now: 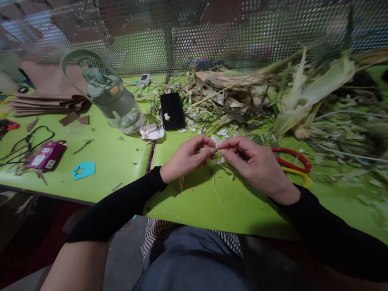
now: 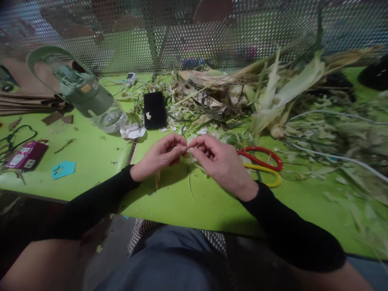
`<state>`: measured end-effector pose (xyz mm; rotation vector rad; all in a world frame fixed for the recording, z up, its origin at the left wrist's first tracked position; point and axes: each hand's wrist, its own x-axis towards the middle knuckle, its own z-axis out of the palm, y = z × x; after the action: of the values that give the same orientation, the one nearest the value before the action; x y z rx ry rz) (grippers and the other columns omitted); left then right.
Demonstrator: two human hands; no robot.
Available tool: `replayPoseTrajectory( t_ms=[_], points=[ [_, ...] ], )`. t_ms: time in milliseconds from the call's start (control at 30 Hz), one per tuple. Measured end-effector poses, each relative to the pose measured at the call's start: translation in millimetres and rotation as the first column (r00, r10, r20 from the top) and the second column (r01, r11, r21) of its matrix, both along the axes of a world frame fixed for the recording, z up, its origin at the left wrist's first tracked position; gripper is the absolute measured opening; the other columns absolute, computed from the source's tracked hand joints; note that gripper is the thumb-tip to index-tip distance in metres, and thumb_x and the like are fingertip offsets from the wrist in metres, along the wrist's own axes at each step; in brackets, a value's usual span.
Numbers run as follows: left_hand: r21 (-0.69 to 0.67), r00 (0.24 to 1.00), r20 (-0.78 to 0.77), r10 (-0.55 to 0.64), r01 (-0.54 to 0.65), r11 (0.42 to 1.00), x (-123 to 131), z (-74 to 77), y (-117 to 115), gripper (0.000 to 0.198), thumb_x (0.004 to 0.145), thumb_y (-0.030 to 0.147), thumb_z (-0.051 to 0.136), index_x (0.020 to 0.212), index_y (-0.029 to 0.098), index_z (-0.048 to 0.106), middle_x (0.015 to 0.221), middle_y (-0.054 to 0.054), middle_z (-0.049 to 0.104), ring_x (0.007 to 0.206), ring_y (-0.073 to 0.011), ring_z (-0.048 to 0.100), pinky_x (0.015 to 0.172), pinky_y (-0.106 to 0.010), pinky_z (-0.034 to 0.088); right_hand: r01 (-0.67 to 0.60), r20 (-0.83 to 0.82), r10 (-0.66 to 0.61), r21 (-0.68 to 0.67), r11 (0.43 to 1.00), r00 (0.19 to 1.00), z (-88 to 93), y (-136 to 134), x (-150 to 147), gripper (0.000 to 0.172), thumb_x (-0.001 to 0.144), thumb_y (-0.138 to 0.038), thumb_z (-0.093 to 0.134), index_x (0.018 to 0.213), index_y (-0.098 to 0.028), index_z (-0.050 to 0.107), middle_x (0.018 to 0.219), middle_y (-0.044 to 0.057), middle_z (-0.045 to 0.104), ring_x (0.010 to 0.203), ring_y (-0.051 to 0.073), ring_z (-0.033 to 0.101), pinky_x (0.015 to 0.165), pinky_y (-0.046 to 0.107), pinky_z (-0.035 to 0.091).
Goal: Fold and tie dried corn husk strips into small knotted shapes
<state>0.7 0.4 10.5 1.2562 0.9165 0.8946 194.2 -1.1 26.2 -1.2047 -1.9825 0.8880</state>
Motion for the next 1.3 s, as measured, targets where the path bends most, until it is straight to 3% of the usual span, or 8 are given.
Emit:
replayPoseTrajectory(
  t_ms=[200,333,433,533,700,800,967,1300],
  points=[
    [0.146,0.997,-0.077,0.000,0.011,0.989,-0.8,-4.5,-0.8,0.010,0.098,0.025,0.058,0.093,0.017,0.053,0.078,0.004,0.055,0.056,-0.0039,0.048,0.053,-0.019,0.041,0.060,0.020,-0.058,-0.067,0.996,0.998,-1.4,3.8,0.0,0.034,0.095,-0.055,0.060,0.093,-0.022,0.065,0.072,0.001,0.061,0.060,0.014,0.050,0.054,0.029,0.038],
    [0.448,0.946,-0.318,0.058,0.097,0.889,-2.1,-7.9,-1.8,0.011,0.099,0.024,0.054,0.091,0.017,0.055,0.082,0.000,0.062,0.072,-0.0107,0.055,0.070,-0.025,0.046,-0.017,0.054,0.024,-0.127,0.992,0.998,1.3,4.2,-2.3,0.044,0.096,-0.064,0.054,0.083,-0.023,0.064,0.066,-0.001,0.055,0.057,0.014,0.045,0.052,0.029,0.034],
    [0.539,0.890,-0.443,0.110,0.166,0.826,-1.8,-9.5,-3.1,0.012,0.099,0.024,0.052,0.089,0.018,0.054,0.084,-0.002,0.065,0.075,-0.0134,0.056,0.072,-0.028,0.046,-0.030,0.087,0.037,-0.081,0.996,0.995,2.7,2.5,-4.5,0.047,0.098,-0.061,0.052,0.069,-0.024,0.054,0.061,-0.001,0.049,0.056,0.014,0.043,0.053,0.030,0.032],
    [0.553,0.889,-0.434,0.142,0.139,0.822,-1.2,-8.6,-5.0,0.009,0.098,0.024,0.051,0.091,0.018,0.053,0.078,0.000,0.062,0.069,-0.0123,0.054,0.067,-0.026,0.043,-0.017,0.078,0.024,-0.089,0.996,0.997,2.0,1.9,-5.5,0.052,0.100,-0.058,0.050,0.061,-0.024,0.043,0.054,-0.002,0.041,0.052,0.013,0.037,0.049,0.030,0.028],
    [0.527,0.913,-0.384,0.139,0.093,0.845,-2.0,-6.6,-5.9,0.008,0.097,0.025,0.056,0.095,0.018,0.053,0.066,0.006,0.054,0.059,-0.0091,0.047,0.061,-0.023,0.037,-0.032,-0.128,-0.002,-0.264,0.964,0.992,-2.0,4.5,-6.0,0.038,0.096,-0.057,0.058,0.080,-0.023,0.055,0.061,-0.005,0.048,0.051,0.011,0.039,0.046,0.027,0.029],
    [0.553,0.918,-0.358,0.172,0.060,0.831,-2.9,-7.6,-4.8,0.008,0.097,0.024,0.056,0.094,0.017,0.055,0.068,0.005,0.056,0.060,-0.0089,0.047,0.061,-0.022,0.036,0.002,-0.229,-0.058,-0.240,0.971,0.972,-3.5,5.9,-6.4,0.033,0.091,-0.054,0.068,0.092,-0.023,0.057,0.062,-0.006,0.051,0.053,0.011,0.043,0.047,0.025,0.031],
    [0.597,0.917,-0.344,0.204,0.045,0.801,-3.3,-9.1,-4.4,0.009,0.098,0.023,0.057,0.091,0.017,0.056,0.075,0.002,0.061,0.066,-0.0099,0.050,0.062,-0.023,0.038,-0.028,-0.213,-0.019,-0.213,0.977,0.977,-4.3,6.2,-6.0,0.030,0.092,-0.051,0.067,0.098,-0.022,0.061,0.060,-0.006,0.051,0.053,0.011,0.044,0.048,0.026,0.031],
    [0.542,0.936,-0.312,0.164,0.034,0.840,-3.4,-5.1,-6.0,0.011,0.097,0.025,0.058,0.090,0.017,0.058,0.073,0.002,0.061,0.065,-0.0098,0.050,0.065,-0.023,0.038,0.026,-0.178,-0.045,-0.108,0.994,0.983,-4.4,4.9,-3.7,0.023,0.090,-0.045,0.069,0.095,-0.022,0.067,0.061,-0.005,0.051,0.052,0.011,0.041,0.049,0.027,0.030]
  ],
)
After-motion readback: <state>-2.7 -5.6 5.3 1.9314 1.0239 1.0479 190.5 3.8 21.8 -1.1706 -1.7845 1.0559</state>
